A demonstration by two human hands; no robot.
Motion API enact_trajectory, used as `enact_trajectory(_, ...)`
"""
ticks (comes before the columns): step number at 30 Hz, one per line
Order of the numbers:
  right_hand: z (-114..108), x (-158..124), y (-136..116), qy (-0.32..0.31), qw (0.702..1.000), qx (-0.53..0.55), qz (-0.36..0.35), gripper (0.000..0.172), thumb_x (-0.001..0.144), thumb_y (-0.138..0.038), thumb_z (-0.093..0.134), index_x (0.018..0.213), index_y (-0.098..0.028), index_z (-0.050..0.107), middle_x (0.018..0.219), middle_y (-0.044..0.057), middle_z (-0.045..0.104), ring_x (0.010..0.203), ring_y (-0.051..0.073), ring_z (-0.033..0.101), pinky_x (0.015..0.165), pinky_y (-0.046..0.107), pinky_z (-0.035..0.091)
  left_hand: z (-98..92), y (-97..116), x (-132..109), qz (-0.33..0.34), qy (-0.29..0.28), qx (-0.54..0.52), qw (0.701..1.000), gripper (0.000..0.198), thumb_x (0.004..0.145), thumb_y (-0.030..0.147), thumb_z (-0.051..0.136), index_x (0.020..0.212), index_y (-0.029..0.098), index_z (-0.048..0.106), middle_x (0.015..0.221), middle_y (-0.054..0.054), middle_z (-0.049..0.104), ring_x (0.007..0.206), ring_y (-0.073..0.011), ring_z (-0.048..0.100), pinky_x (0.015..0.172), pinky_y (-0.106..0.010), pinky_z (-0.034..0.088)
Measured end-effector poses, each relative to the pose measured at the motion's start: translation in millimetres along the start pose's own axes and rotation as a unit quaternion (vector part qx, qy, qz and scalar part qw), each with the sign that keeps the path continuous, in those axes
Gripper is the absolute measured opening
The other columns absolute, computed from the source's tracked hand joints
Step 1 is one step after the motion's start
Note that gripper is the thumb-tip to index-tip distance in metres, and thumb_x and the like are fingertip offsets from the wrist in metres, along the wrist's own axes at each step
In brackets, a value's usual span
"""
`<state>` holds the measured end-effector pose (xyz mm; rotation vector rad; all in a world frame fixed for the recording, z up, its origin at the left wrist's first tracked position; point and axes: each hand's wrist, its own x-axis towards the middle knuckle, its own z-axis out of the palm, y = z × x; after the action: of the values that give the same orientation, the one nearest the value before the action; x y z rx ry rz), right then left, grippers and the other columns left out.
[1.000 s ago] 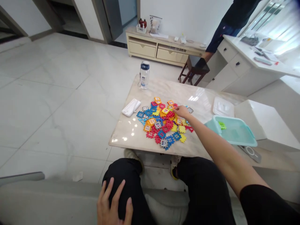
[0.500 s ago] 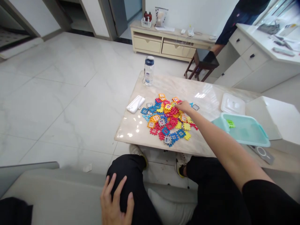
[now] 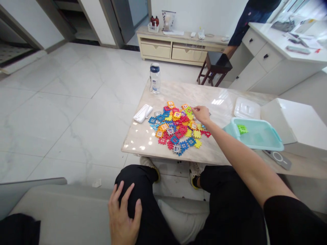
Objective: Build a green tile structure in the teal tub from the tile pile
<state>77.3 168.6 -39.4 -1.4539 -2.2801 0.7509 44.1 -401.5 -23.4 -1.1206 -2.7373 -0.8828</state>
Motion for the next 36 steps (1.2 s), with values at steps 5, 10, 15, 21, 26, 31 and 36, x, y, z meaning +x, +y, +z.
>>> enact_trajectory(5,-38.4,-36.2,-9.5,-0.042,0.978,0.203,0.015,0.027,0.101,-0.034,0.069,0.113,-0.012,0.078,0.098,0.014,0.085,0.077,0.018,0.074,0.079,0.03,0.058,0.3,2.2,0.0,0.007,0.015,0.003,1.0,0.051,0.106,0.034,0.058,0.157,0.032,0.055,0.169,-0.014,0.047,0.162,-0.0403,0.042,0.131,-0.069,0.04)
enact_trajectory(10,-82.9,-99.6,-16.6,-0.097,0.913,0.387,-0.081,0.04,0.09,-0.048,0.084,0.113,-0.017,0.075,0.105,0.012,0.086,0.089,0.022,0.081,0.087,0.036,0.065,-0.2,5.6,-5.5,0.014,0.025,0.004,1.0,0.048,0.107,0.037,0.057,0.154,0.029,0.058,0.168,-0.015,0.049,0.161,-0.0401,0.043,0.131,-0.067,0.04)
enact_trajectory(15,-108.2,-148.9,-4.5,-0.094,0.899,0.407,-0.13,0.053,0.084,-0.067,0.086,0.107,-0.021,0.078,0.105,0.009,0.085,0.096,0.026,0.082,0.096,0.042,0.066,-1.8,9.4,-8.9,0.023,0.027,0.012,0.999,0.048,0.107,0.036,0.057,0.154,0.026,0.059,0.168,-0.017,0.049,0.161,-0.0399,0.043,0.132,-0.066,0.039)
enact_trajectory(21,-150.4,-153.8,48.8,0.0,0.915,0.387,-0.118,0.059,0.073,-0.064,0.095,0.107,-0.02,0.074,0.093,0.007,0.083,0.088,0.024,0.079,0.092,0.041,0.065,-2.3,11.0,-5.0,0.026,0.031,0.016,0.999,0.05,0.106,0.041,0.055,0.153,0.024,0.06,0.169,-0.017,0.048,0.16,-0.0401,0.044,0.132,-0.066,0.036)
enact_trajectory(26,-218.7,-135.9,135.9,0.126,0.915,0.382,-0.006,0.057,0.07,-0.05,0.099,0.111,-0.02,0.074,0.094,0.007,0.085,0.091,0.024,0.08,0.089,0.038,0.066,1.7,10.9,3.5,0.023,0.032,0.023,0.999,0.056,0.105,0.05,0.051,0.152,0.02,0.061,0.169,-0.02,0.047,0.161,-0.0412,0.043,0.135,-0.064,0.031)
enact_trajectory(31,-249.2,-125.2,211.8,0.178,0.919,0.338,0.101,0.029,0.073,-0.027,0.095,0.093,-0.018,0.076,0.078,0.005,0.081,0.078,0.021,0.078,0.08,0.035,0.066,2.1,14.6,9.0,0.021,0.028,0.033,0.999,0.061,0.105,0.054,0.051,0.153,0.017,0.062,0.171,-0.021,0.047,0.162,-0.0429,0.042,0.136,-0.064,0.03)
enact_trajectory(36,-238.8,-114.3,240.6,0.165,0.939,0.281,0.11,0.02,0.075,-0.021,0.091,0.09,-0.017,0.079,0.08,0.005,0.081,0.074,0.019,0.077,0.08,0.033,0.066,2.6,21.8,14.4,0.011,0.023,0.043,0.999,0.064,0.105,0.058,0.05,0.153,0.017,0.063,0.171,-0.021,0.049,0.162,-0.0437,0.043,0.135,-0.066,0.031)
